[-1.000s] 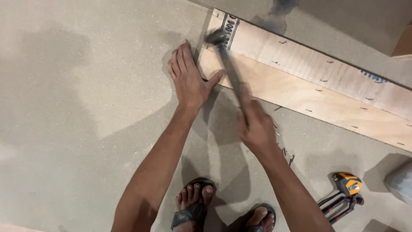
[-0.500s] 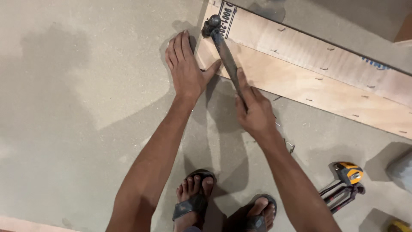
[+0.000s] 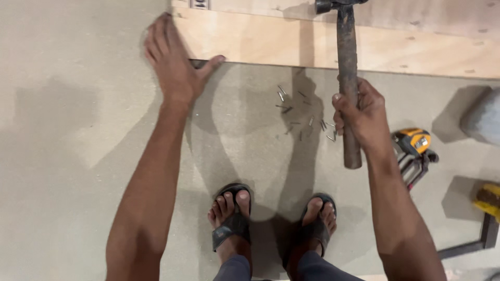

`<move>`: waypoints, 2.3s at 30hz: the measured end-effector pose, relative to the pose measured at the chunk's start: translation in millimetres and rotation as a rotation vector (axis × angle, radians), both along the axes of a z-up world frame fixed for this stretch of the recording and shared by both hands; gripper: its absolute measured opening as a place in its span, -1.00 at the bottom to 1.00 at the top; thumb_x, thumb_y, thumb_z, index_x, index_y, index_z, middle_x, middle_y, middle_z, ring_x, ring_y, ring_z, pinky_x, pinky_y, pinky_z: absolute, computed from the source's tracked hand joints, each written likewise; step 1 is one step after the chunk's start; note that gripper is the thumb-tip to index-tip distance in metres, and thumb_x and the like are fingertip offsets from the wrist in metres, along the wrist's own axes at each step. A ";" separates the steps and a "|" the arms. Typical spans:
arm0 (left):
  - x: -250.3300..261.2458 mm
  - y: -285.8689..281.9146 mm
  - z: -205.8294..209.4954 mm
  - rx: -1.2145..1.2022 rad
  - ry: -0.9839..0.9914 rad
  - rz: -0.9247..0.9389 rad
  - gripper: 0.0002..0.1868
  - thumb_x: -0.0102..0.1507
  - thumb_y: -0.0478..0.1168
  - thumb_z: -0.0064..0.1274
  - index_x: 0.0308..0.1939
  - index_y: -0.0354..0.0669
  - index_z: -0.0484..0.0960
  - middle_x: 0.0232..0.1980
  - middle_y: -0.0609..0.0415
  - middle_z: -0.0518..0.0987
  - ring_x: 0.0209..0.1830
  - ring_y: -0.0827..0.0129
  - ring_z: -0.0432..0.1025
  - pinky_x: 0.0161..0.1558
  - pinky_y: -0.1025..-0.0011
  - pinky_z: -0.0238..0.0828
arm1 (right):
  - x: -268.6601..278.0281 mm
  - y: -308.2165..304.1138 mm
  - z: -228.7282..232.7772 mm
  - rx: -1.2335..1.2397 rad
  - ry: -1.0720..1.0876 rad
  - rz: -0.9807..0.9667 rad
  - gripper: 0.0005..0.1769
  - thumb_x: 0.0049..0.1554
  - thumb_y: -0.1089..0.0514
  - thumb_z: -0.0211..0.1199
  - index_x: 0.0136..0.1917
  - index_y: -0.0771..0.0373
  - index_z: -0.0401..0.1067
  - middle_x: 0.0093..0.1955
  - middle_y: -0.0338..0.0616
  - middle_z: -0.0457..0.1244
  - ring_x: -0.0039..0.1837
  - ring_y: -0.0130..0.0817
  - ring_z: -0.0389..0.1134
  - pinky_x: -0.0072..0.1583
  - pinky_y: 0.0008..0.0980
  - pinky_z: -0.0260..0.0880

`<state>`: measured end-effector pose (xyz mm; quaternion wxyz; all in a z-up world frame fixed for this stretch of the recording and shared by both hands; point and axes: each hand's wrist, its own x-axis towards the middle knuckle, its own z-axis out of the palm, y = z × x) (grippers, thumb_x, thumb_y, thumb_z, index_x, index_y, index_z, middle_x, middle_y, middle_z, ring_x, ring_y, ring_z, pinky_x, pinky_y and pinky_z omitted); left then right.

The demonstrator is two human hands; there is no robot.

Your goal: The person hammers several nails into a wooden board on the floor, using a hammer while holding each nail in place by hand.

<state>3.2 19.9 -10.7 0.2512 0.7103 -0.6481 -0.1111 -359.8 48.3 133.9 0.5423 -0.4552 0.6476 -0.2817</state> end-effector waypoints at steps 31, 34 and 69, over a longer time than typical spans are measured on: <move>-241.2 44.9 50.6 0.110 0.101 -0.925 -0.72 0.21 -0.42 -0.02 -0.02 -0.31 0.66 0.10 -0.03 0.51 0.18 0.14 0.32 0.26 0.19 0.23 | -91.9 -22.3 -45.9 -0.011 0.188 0.031 -0.75 0.17 0.16 0.43 0.06 0.29 0.46 -0.25 -0.29 0.33 -0.31 -0.61 0.32 -0.26 -0.56 0.34; -241.6 40.3 62.5 0.224 -0.009 -0.981 -0.79 0.18 -0.41 0.00 -0.15 -0.24 0.68 0.08 -0.02 0.52 0.18 0.12 0.34 0.25 0.20 0.25 | -92.8 -22.5 -45.9 -0.014 0.164 0.034 -0.75 0.19 0.15 0.42 0.06 0.30 0.46 -0.24 -0.29 0.33 -0.31 -0.61 0.31 -0.27 -0.57 0.33; 20.0 29.3 22.4 -0.192 0.826 0.347 -0.90 0.38 -0.36 0.13 -0.06 -0.35 0.64 -0.09 0.00 0.60 -0.18 0.46 0.44 -0.08 0.50 0.46 | 92.6 3.1 -14.6 0.047 0.092 0.189 -0.80 0.29 0.17 0.20 -0.14 0.31 0.32 -0.40 -0.25 0.19 -0.43 -0.52 0.19 -0.37 -0.44 0.25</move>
